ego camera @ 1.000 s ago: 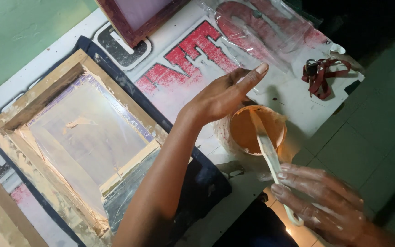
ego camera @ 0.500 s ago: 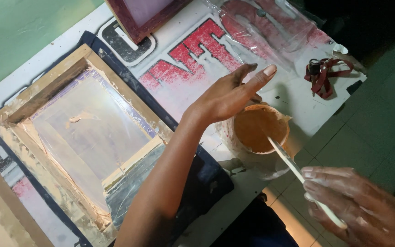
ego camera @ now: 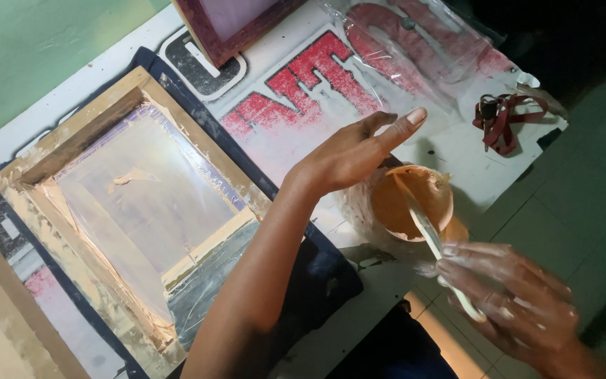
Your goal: The person uses a squeegee to pull orange ink across a screen printing frame placed over a dark garment. They repeatedly roll the squeegee back and forth to ensure even coverage. Later, they use a spatula to scoop more ink from a container and apply it to the screen before resuming the squeegee motion.
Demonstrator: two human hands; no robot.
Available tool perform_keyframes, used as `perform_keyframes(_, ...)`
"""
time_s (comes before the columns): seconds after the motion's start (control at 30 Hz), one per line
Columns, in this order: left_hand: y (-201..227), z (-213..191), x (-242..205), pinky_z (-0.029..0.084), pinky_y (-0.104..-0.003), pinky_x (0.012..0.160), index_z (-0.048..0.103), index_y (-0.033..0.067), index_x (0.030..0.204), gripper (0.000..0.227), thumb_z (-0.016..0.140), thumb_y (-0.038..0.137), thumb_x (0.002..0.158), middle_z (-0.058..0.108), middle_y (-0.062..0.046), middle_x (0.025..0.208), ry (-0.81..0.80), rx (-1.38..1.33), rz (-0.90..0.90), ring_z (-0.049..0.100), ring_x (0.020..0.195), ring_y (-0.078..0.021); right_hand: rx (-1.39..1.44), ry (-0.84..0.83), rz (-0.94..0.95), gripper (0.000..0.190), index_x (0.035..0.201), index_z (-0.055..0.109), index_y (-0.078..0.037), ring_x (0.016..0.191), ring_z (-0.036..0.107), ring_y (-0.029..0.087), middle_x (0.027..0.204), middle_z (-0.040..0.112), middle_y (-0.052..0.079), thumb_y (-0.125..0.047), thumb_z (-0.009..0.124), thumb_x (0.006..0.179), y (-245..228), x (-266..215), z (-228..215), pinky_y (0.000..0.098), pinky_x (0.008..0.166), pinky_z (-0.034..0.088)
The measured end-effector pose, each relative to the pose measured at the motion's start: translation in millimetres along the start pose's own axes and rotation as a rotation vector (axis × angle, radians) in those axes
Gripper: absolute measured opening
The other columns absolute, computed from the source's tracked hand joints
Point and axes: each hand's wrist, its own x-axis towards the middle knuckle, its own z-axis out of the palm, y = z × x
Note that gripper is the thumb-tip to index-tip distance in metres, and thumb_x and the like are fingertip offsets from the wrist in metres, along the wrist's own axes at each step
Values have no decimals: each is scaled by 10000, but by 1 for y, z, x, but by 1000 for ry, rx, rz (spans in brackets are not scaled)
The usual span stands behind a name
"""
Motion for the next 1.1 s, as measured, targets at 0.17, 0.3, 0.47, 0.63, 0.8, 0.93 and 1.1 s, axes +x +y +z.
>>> perform_keyframes(0.17,-1,0,-1,277,-534,1191,363,179,1592,1248,244,818,526,367,-84,1678,-16,-14,-1,385,1514,-311,16,7,-38,289,1180,667,-7,1034,785,283,1140,760,194,-67,733,906,23,-12,12,338,870,693)
perform_keyframes(0.3,0,-1,0,273,-524,1195,391,171,1577,1219,263,808,546,366,-84,1679,-20,-27,0,375,1520,-304,-40,134,170,220,1077,718,67,782,768,263,1014,768,238,-98,618,970,22,-3,11,331,643,625)
perform_keyframes(0.47,2,-1,1,281,-509,1190,392,158,1577,1221,252,810,554,391,-85,1668,-28,-9,10,396,1511,-296,-25,201,330,208,1040,720,136,696,679,262,953,729,285,-29,594,1032,24,10,11,361,588,519)
perform_keyframes(0.63,5,-1,0,318,-487,1170,366,166,1593,1251,248,811,528,380,-77,1675,-47,13,-24,421,1495,-294,87,255,386,140,952,694,103,833,678,313,957,720,246,17,619,1034,21,25,13,439,777,545)
perform_keyframes(0.8,4,0,5,278,-481,1194,343,161,1602,1260,238,820,533,367,-79,1678,-48,28,-20,393,1510,-295,259,341,597,153,1115,622,195,731,693,316,1006,686,285,58,607,1048,25,24,21,369,676,590)
perform_keyframes(0.93,2,1,5,320,-488,1177,386,136,1575,1177,253,795,608,428,-121,1638,-26,33,11,433,1484,-315,336,467,742,193,1231,601,237,692,657,329,966,653,311,76,565,1130,34,8,21,356,651,577)
perform_keyframes(1.1,-1,-1,-2,447,-435,1055,515,162,1487,1055,303,774,655,572,-122,1477,130,-21,111,624,1296,-274,483,554,905,351,1361,561,14,883,676,257,1199,649,192,-275,525,1163,79,-46,11,279,669,607)
